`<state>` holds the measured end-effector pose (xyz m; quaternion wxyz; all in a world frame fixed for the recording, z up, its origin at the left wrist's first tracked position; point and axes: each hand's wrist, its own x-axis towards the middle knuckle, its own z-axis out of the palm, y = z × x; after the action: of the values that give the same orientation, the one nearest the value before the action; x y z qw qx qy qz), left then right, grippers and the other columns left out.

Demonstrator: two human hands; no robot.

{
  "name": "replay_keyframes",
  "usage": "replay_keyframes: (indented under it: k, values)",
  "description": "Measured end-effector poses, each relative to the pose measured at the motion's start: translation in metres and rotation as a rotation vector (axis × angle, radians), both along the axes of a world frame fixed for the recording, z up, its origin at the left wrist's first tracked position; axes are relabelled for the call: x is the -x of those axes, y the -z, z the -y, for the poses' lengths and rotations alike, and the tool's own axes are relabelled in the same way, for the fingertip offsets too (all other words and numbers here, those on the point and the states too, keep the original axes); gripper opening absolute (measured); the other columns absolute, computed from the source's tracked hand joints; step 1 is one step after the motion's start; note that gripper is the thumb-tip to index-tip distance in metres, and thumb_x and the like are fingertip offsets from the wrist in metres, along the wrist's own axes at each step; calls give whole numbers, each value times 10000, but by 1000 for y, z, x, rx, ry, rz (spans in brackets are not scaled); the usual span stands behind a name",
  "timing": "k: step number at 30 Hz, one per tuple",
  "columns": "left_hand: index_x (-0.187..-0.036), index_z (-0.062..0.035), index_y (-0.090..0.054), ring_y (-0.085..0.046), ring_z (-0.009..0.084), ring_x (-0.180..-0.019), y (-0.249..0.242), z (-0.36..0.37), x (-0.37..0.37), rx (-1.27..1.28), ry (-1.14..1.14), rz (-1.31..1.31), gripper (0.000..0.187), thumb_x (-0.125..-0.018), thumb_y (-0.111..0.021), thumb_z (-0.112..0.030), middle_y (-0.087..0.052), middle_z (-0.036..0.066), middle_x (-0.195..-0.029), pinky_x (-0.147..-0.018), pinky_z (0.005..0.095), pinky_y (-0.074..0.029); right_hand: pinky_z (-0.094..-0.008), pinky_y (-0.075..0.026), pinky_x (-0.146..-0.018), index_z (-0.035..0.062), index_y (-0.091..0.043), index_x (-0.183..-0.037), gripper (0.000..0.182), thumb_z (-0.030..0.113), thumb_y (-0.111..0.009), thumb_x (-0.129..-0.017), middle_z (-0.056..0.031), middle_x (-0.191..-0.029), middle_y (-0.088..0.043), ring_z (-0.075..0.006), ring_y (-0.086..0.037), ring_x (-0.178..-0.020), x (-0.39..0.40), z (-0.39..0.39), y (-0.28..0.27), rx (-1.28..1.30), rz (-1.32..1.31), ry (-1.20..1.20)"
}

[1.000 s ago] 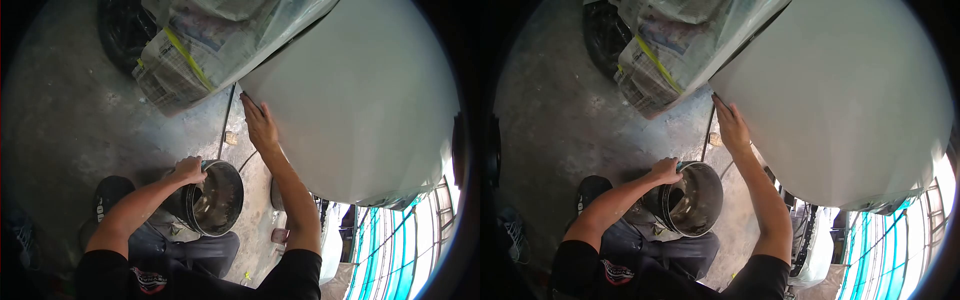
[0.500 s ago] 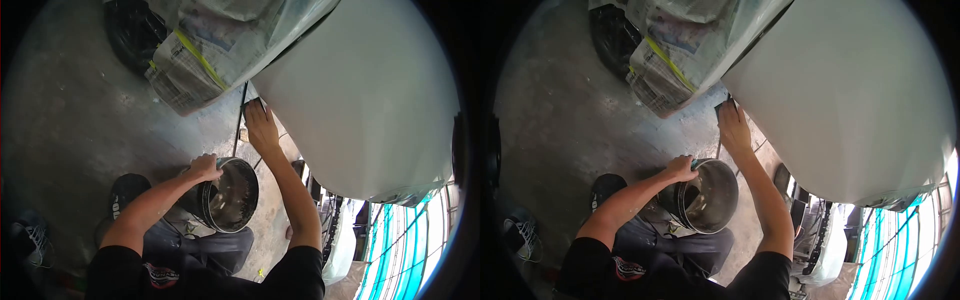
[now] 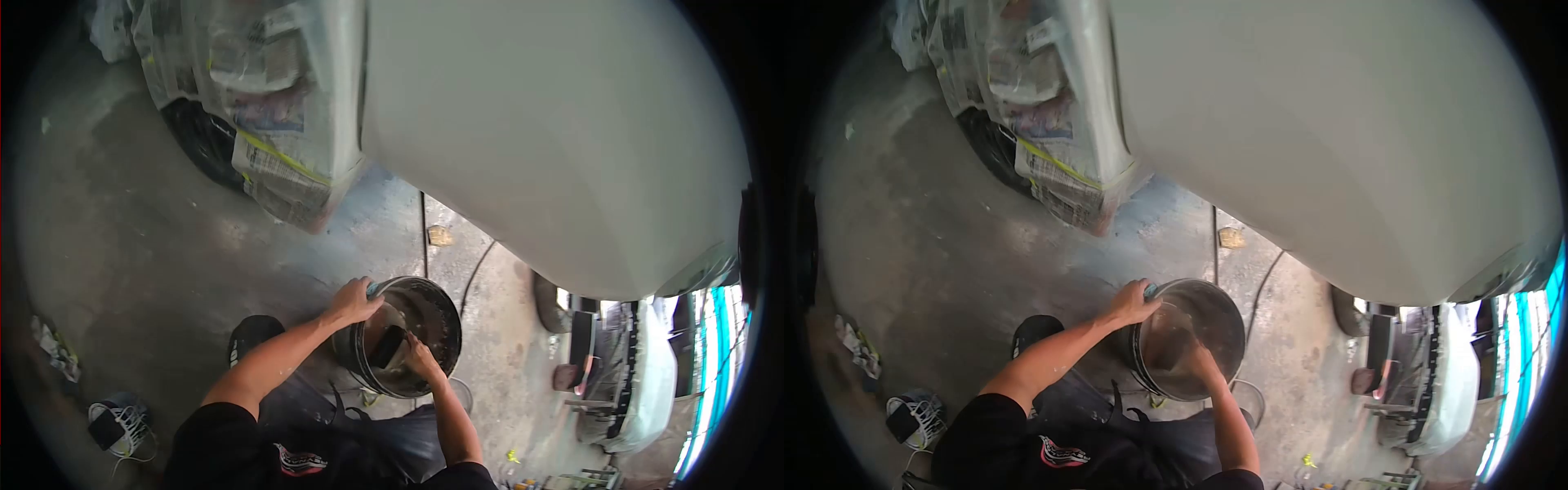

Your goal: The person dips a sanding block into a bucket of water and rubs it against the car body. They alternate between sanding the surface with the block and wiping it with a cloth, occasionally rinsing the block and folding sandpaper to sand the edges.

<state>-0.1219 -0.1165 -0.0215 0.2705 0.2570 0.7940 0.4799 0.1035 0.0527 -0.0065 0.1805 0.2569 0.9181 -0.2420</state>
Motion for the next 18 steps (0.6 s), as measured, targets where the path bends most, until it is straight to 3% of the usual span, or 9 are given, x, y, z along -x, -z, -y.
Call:
replay_keyframes:
  k: [2,6,9,12,15,16,18]
  values:
    - [-1182,-21,-641,-651,423,-1051,6,3,-6,-9,-70,-64,539,-854,-713,-443,-684,243,-1093,-890,495,-522,-496,-438,-1087,-65,-483,-1440,495,220,-489,-1035,-331,-1357,-578,-469,-540,-1287,3,5,3,50,54,-35]
    - [-1173,-22,-634,-644,425,-1038,11,3,-18,27,-158,-165,512,-846,-739,-402,-672,237,-1093,-878,498,-519,-496,-447,-1074,-51,-474,-1453,524,275,-484,-1042,-334,-1321,-598,-467,-562,-1259,-12,-1,10,67,-152,-6]
    - [-1169,-27,-628,-644,431,-1025,-11,1,-24,66,-232,-300,489,-843,-749,-371,-664,227,-1099,-869,496,-519,-491,-447,-1082,-42,-467,-1460,531,291,-470,-1047,-334,-1369,-567,-467,-550,-1278,3,-6,-14,148,76,17]
    - [-1169,-42,-628,-643,430,-1019,-33,-2,-29,155,-241,-462,455,-856,-740,-352,-656,218,-1111,-869,497,-520,-487,-443,-1097,-31,-450,-1477,537,286,-467,-1044,-332,-1444,-508,-455,-519,-1323,4,1,7,21,-276,-92]
    - [-1182,-67,-635,-643,423,-1031,-27,-9,-29,305,-174,-569,414,-892,-708,-354,-655,209,-1127,-878,520,-515,-480,-433,-1119,-30,-426,-1496,553,290,-459,-1046,-326,-1494,-460,-453,-482,-1366,2,8,-3,25,-322,-206]
    - [-1194,-80,-639,-644,418,-1040,-24,-9,-31,366,-155,-611,406,-907,-695,-362,-656,206,-1134,-880,532,-512,-476,-424,-1131,-36,-413,-1506,552,276,-444,-1052,-337,-1487,-460,-460,-467,-1380,1,5,19,66,-377,-205]
    - [-1219,-93,-646,-639,412,-1071,-29,-11,-37,479,-130,-626,404,-935,-670,-379,-656,199,-1160,-900,545,-505,-474,-414,-1142,-3,-339,-1544,684,188,-571,-930,-278,-1548,-408,-417,-404,-1440,0,8,10,96,-286,-216]
